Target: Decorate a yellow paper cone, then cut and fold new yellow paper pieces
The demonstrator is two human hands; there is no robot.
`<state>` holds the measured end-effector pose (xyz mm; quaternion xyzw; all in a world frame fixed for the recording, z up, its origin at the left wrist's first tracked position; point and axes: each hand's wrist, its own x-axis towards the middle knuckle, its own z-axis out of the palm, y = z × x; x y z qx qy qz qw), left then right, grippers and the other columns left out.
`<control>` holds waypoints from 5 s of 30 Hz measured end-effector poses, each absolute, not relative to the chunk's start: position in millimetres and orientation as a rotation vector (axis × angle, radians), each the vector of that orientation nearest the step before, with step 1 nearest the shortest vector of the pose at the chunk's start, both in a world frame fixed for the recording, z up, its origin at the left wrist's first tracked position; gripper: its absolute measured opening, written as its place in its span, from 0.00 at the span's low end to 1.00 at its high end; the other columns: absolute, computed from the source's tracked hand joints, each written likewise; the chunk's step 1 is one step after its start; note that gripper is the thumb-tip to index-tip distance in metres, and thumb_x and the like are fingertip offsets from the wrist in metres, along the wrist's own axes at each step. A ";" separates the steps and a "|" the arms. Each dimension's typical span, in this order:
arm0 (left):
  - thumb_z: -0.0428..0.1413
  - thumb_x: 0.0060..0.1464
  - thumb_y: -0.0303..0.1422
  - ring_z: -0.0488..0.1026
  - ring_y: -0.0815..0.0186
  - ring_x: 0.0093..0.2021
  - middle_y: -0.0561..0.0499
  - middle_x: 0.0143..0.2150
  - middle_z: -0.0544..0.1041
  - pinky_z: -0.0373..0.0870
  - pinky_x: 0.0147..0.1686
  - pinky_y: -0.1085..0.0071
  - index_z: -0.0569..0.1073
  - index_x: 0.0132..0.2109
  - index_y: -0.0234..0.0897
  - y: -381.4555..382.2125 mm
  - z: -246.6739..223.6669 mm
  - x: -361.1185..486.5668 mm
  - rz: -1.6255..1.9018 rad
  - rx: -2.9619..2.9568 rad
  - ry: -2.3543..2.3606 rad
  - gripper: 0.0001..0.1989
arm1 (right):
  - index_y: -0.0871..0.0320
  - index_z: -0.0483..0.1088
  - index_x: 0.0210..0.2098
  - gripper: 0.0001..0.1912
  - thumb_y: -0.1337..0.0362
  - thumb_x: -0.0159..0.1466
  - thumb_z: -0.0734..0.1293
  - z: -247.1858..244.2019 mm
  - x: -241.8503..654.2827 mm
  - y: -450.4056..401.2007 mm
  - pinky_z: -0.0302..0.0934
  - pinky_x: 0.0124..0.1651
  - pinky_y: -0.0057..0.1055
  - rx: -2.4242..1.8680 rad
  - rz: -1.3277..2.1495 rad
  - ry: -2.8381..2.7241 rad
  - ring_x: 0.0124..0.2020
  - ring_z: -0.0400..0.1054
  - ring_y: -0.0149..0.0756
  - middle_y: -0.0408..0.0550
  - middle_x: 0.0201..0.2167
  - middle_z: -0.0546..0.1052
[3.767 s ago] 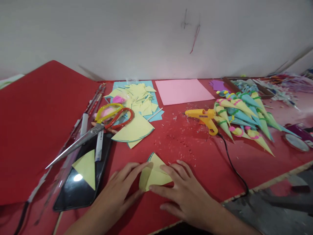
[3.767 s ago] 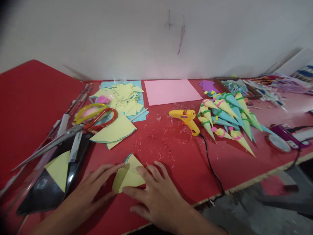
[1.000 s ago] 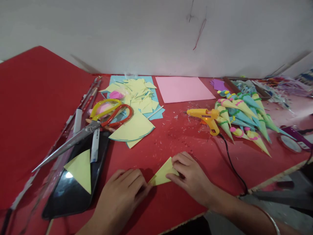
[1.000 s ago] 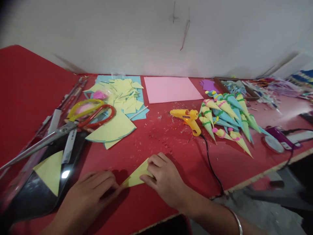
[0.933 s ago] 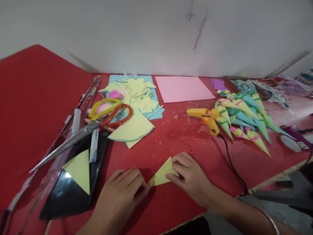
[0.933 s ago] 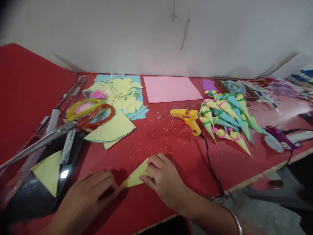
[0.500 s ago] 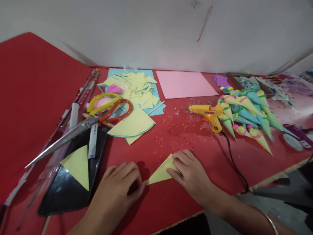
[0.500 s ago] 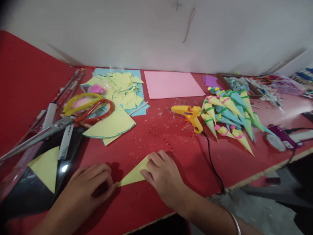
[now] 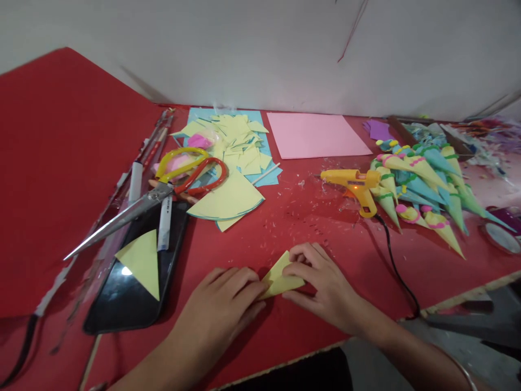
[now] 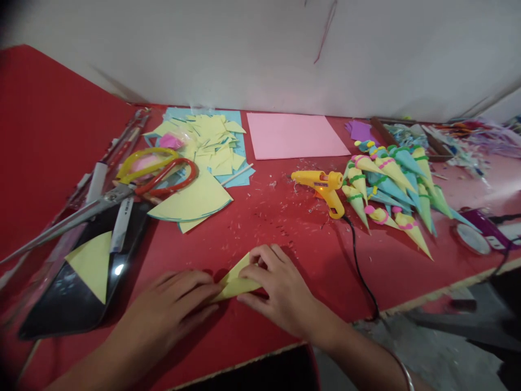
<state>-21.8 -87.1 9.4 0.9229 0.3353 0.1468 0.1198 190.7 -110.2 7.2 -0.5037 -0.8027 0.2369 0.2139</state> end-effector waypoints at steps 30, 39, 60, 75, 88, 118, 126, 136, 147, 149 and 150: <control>0.43 0.61 0.31 0.73 0.70 0.28 0.58 0.30 0.79 0.63 0.29 0.71 0.73 0.29 0.41 -107.9 14.0 -36.3 0.717 2.714 1.160 0.17 | 0.57 0.67 0.22 0.14 0.60 0.62 0.63 10.9 186.2 -111.2 0.56 0.39 0.34 -1.463 0.704 -2.157 0.38 0.62 0.36 0.46 0.37 0.70; 0.46 0.59 0.32 0.72 0.69 0.26 0.57 0.27 0.77 0.59 0.30 0.69 0.71 0.25 0.39 -110.8 12.0 -31.5 0.718 2.664 1.324 0.16 | 0.58 0.63 0.20 0.13 0.62 0.60 0.65 4.0 181.0 -111.6 0.56 0.37 0.32 -1.553 0.519 -2.165 0.35 0.61 0.34 0.45 0.35 0.70; 0.52 0.49 0.34 0.74 0.65 0.31 0.55 0.32 0.74 0.65 0.30 0.68 0.67 0.26 0.41 -104.6 4.2 -43.7 0.406 2.485 1.375 0.05 | 0.58 0.66 0.23 0.10 0.64 0.61 0.63 3.0 173.3 -112.1 0.58 0.35 0.33 -1.601 0.277 -2.216 0.33 0.61 0.36 0.47 0.34 0.71; 0.51 0.55 0.37 0.73 0.66 0.27 0.56 0.29 0.76 0.67 0.28 0.70 0.70 0.31 0.42 -104.1 11.7 -28.5 0.400 2.456 1.292 0.07 | 0.59 0.67 0.25 0.09 0.63 0.61 0.63 1.6 173.8 -112.6 0.59 0.36 0.35 -1.617 0.255 -2.240 0.34 0.62 0.38 0.48 0.34 0.70; 0.44 0.59 0.39 0.71 0.67 0.26 0.55 0.26 0.72 0.61 0.29 0.68 0.67 0.26 0.39 -104.3 6.2 -24.5 0.427 2.544 1.392 0.16 | 0.58 0.67 0.24 0.10 0.64 0.61 0.62 2.1 172.1 -112.5 0.59 0.35 0.34 -1.623 0.213 -2.245 0.33 0.62 0.38 0.48 0.35 0.71; 0.34 0.63 0.32 0.74 0.69 0.29 0.51 0.33 0.76 0.70 0.26 0.74 0.69 0.42 0.38 -118.2 6.3 -15.7 0.523 2.625 1.304 0.18 | 0.54 0.70 0.37 0.07 0.60 0.59 0.65 11.2 184.7 -112.6 0.55 0.42 0.34 -1.408 0.644 -2.229 0.39 0.62 0.36 0.45 0.38 0.70; 0.36 0.63 0.31 0.71 0.69 0.26 0.54 0.29 0.76 0.65 0.26 0.72 0.72 0.32 0.40 -119.3 10.4 -32.7 0.595 2.739 1.204 0.21 | 0.50 0.74 0.35 0.06 0.65 0.61 0.64 2.8 190.8 -114.5 0.52 0.44 0.35 -1.162 0.610 -2.337 0.40 0.60 0.35 0.44 0.39 0.71; 0.39 0.62 0.29 0.71 0.68 0.25 0.57 0.26 0.77 0.63 0.26 0.70 0.74 0.29 0.39 -119.6 15.6 -33.4 0.645 2.720 1.295 0.21 | 0.54 0.70 0.25 0.12 0.59 0.62 0.63 9.8 179.4 -116.2 0.53 0.42 0.33 -1.386 0.727 -2.180 0.39 0.62 0.34 0.42 0.37 0.71; 0.45 0.59 0.36 0.68 0.68 0.24 0.54 0.23 0.70 0.62 0.24 0.71 0.69 0.26 0.38 -121.4 6.6 -28.7 0.564 2.447 1.483 0.17 | 0.58 0.63 0.25 0.10 0.63 0.61 0.65 5.9 173.3 -116.8 0.54 0.40 0.33 -1.524 0.667 -2.138 0.35 0.62 0.34 0.43 0.35 0.70; 0.46 0.59 0.37 0.67 0.67 0.23 0.54 0.23 0.69 0.60 0.23 0.71 0.69 0.25 0.38 -122.0 7.4 -27.0 0.532 2.461 1.519 0.17 | 0.58 0.63 0.26 0.09 0.64 0.61 0.64 5.9 172.5 -116.6 0.55 0.41 0.34 -1.536 0.644 -2.146 0.35 0.62 0.34 0.44 0.34 0.70; 0.45 0.59 0.37 0.67 0.67 0.23 0.54 0.23 0.69 0.60 0.23 0.71 0.68 0.24 0.38 -122.3 7.8 -26.4 0.523 2.472 1.533 0.17 | 0.58 0.63 0.26 0.08 0.64 0.61 0.64 6.1 172.0 -116.6 0.55 0.41 0.34 -1.540 0.634 -2.151 0.35 0.62 0.35 0.44 0.34 0.70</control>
